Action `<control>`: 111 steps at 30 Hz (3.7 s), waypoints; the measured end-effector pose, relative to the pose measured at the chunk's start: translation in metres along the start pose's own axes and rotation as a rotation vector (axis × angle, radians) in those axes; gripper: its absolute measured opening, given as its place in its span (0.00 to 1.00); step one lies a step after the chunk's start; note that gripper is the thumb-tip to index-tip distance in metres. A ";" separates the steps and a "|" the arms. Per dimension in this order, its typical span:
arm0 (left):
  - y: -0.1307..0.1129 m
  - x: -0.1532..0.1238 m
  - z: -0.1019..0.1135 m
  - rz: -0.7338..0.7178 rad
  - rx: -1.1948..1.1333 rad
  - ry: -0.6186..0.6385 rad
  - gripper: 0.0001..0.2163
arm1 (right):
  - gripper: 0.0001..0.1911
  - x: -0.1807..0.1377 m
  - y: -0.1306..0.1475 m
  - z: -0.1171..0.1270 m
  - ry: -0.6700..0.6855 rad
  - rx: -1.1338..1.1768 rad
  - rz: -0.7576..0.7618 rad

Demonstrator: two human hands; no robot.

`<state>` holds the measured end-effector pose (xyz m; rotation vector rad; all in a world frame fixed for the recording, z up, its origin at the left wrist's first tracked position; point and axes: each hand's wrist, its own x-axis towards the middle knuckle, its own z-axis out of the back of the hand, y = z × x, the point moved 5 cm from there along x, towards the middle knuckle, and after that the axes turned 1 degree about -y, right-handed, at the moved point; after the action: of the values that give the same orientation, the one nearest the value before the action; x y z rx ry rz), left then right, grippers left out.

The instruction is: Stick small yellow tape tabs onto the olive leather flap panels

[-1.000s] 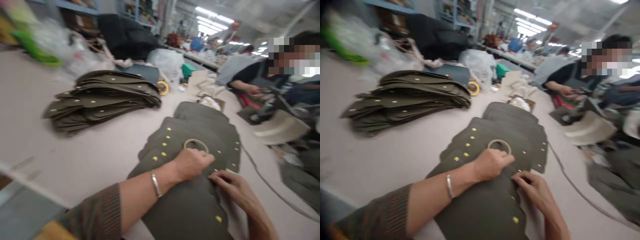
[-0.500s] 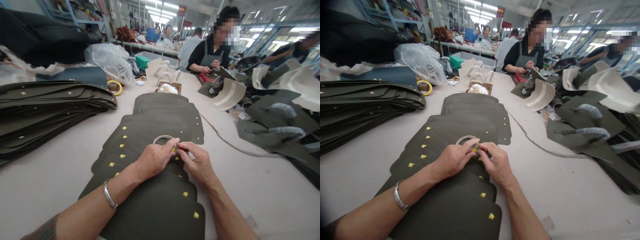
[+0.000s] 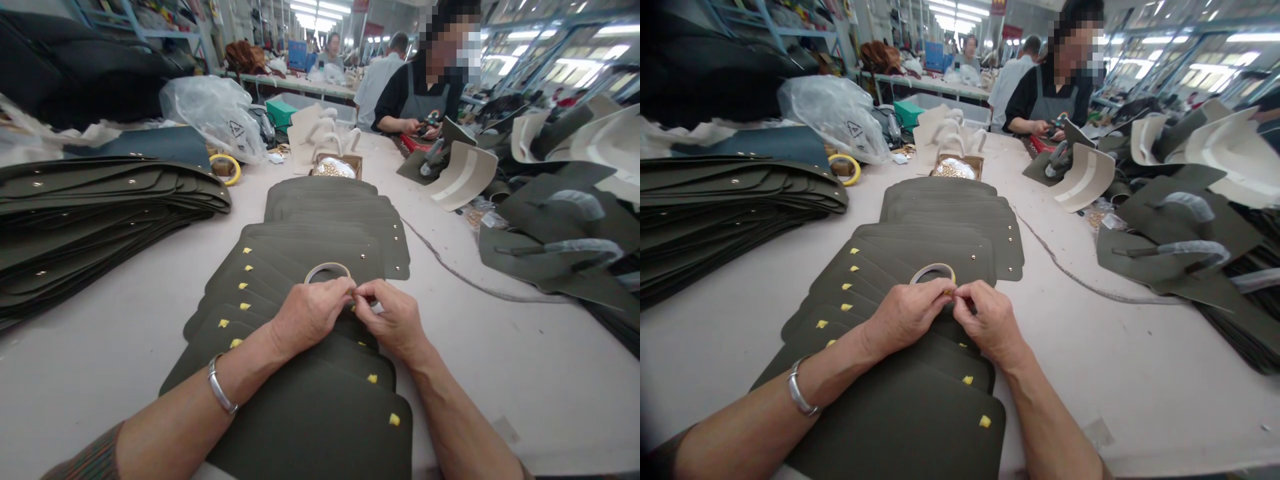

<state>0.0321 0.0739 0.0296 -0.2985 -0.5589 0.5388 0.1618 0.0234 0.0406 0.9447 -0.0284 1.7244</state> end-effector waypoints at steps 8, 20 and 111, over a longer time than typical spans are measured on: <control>-0.004 0.006 0.001 -0.011 0.070 -0.061 0.08 | 0.05 -0.001 -0.005 0.005 0.025 0.026 -0.183; -0.017 0.005 0.003 -0.113 0.235 -0.122 0.09 | 0.13 -0.020 -0.062 -0.001 0.040 0.605 -0.943; -0.008 0.005 0.002 -0.116 0.211 -0.144 0.08 | 0.14 -0.005 -0.063 -0.016 -0.114 0.639 -0.961</control>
<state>0.0384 0.0703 0.0365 -0.0267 -0.6489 0.5042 0.2044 0.0512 0.0001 1.2302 0.8142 0.7677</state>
